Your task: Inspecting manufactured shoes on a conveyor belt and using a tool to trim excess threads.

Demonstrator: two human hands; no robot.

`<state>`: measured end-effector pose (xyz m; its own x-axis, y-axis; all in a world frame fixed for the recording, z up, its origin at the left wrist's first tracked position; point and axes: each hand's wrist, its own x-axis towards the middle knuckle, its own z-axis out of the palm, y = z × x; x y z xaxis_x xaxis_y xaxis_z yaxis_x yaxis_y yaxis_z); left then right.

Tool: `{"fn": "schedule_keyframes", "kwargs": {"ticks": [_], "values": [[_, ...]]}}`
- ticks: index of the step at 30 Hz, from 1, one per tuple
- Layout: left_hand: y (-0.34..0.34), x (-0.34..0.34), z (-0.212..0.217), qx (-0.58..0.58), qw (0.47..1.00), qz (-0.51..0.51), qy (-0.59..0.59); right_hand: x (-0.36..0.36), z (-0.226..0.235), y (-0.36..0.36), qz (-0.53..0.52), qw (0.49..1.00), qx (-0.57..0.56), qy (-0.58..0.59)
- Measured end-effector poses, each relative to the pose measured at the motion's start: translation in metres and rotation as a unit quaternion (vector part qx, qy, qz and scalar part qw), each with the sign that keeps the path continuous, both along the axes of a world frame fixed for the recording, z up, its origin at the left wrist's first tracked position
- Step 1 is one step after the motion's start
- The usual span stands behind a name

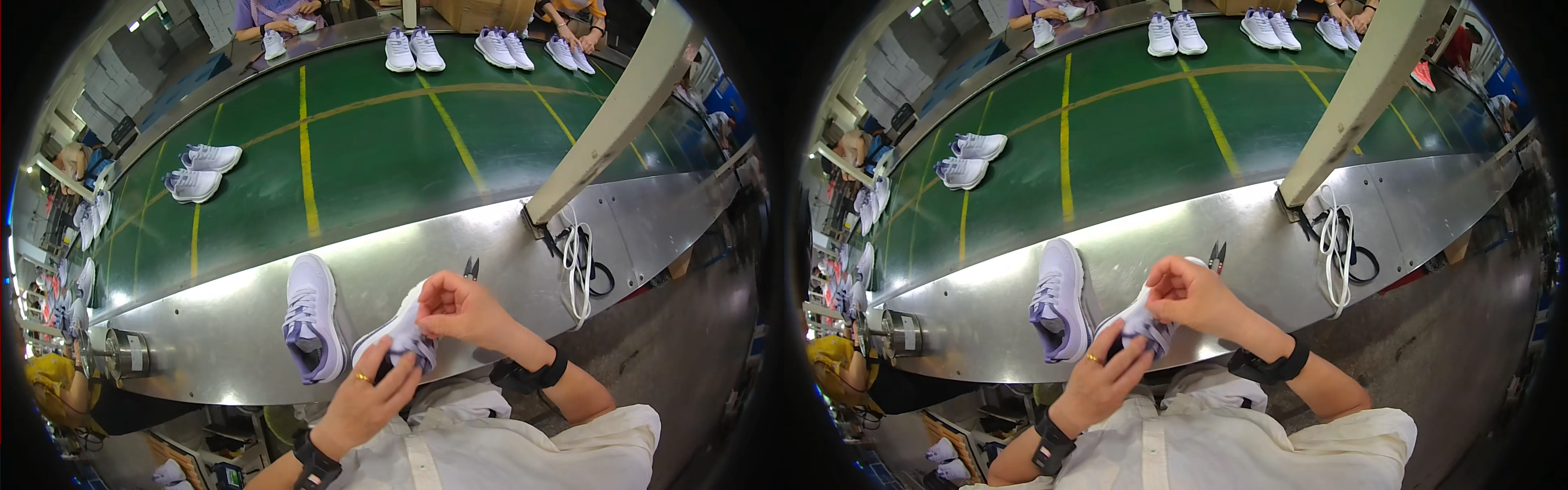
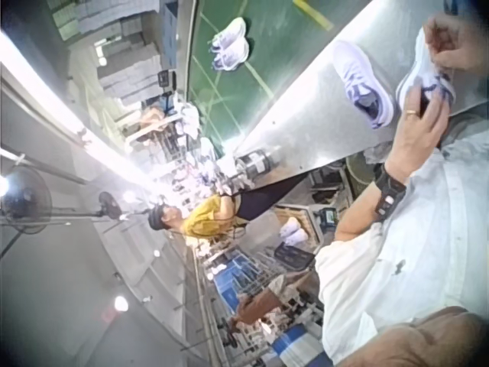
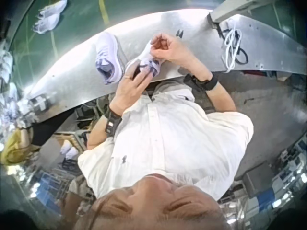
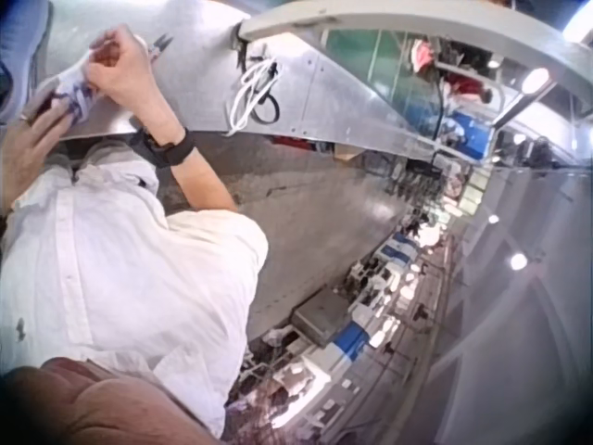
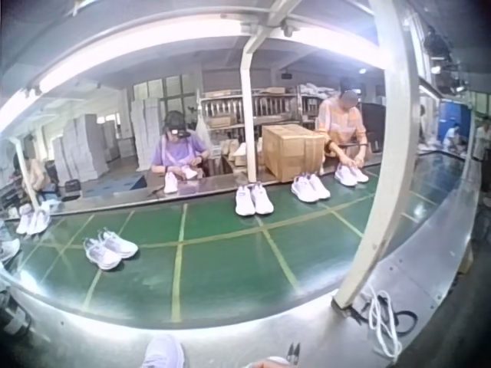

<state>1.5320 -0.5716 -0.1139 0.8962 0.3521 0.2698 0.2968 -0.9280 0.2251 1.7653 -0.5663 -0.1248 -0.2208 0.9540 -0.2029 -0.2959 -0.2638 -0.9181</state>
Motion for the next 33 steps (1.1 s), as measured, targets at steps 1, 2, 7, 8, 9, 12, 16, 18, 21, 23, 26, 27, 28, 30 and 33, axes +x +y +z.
{"fn": "schedule_keyframes", "kwargs": {"ticks": [1,2,7,8,9,12,16,18,21,23,26,27,28,30,33], "values": [[-0.006,0.002,-0.001,-0.001,1.000,-0.002,-0.002,-0.002,0.004,-0.002,-0.002,1.000,-0.001,-0.002],[-0.012,0.004,-0.003,-0.011,1.000,0.018,-0.021,-0.006,0.012,-0.004,0.001,0.995,0.024,-0.095],[-0.017,0.012,-0.015,-0.038,0.991,0.084,-0.102,-0.004,0.030,-0.012,-0.014,0.964,0.035,-0.263],[-0.018,0.013,-0.016,-0.038,0.991,0.083,-0.103,-0.005,0.029,-0.015,-0.015,0.964,0.035,-0.264],[-0.018,0.014,-0.016,-0.044,0.989,0.088,-0.106,-0.005,0.028,-0.018,-0.021,0.961,0.052,-0.271],[-0.020,0.016,-0.018,-0.047,0.988,0.094,-0.110,-0.007,0.026,-0.022,-0.033,0.956,0.082,-0.281],[-0.024,0.020,-0.018,-0.030,0.988,0.098,-0.111,-0.014,0.036,-0.026,-0.006,0.923,0.135,-0.360],[-0.028,0.021,-0.017,-0.029,0.989,0.096,-0.107,-0.018,0.036,-0.030,0.011,0.882,0.179,-0.436],[-0.033,0.022,-0.019,-0.023,0.990,0.091,-0.107,-0.022,0.039,-0.031,0.042,0.820,0.230,-0.522],[-0.035,0.022,-0.021,-0.018,0.990,0.088,-0.112,-0.021,0.042,-0.029,0.056,0.808,0.240,-0.536],[-0.039,0.023,-0.023,0.015,0.991,0.071,-0.113,-0.008,0.043,-0.022,0.137,0.855,0.149,-0.479],[-0.041,0.023,-0.023,0.019,0.992,0.066,-0.109,0.000,0.036,-0.020,0.151,0.898,0.116,-0.396],[-0.043,0.023,-0.023,0.024,0.992,0.060,-0.105,0.007,0.028,-0.019,0.164,0.933,0.083,-0.309],[-0.040,0.024,-0.026,0.019,0.991,0.063,-0.114,0.016,0.018,-0.017,0.146,0.970,0.010,-0.193],[-0.031,0.024,-0.024,0.014,0.990,0.067,-0.121,0.023,0.004,-0.015,0.090,0.993,-0.070,-0.004]]}}
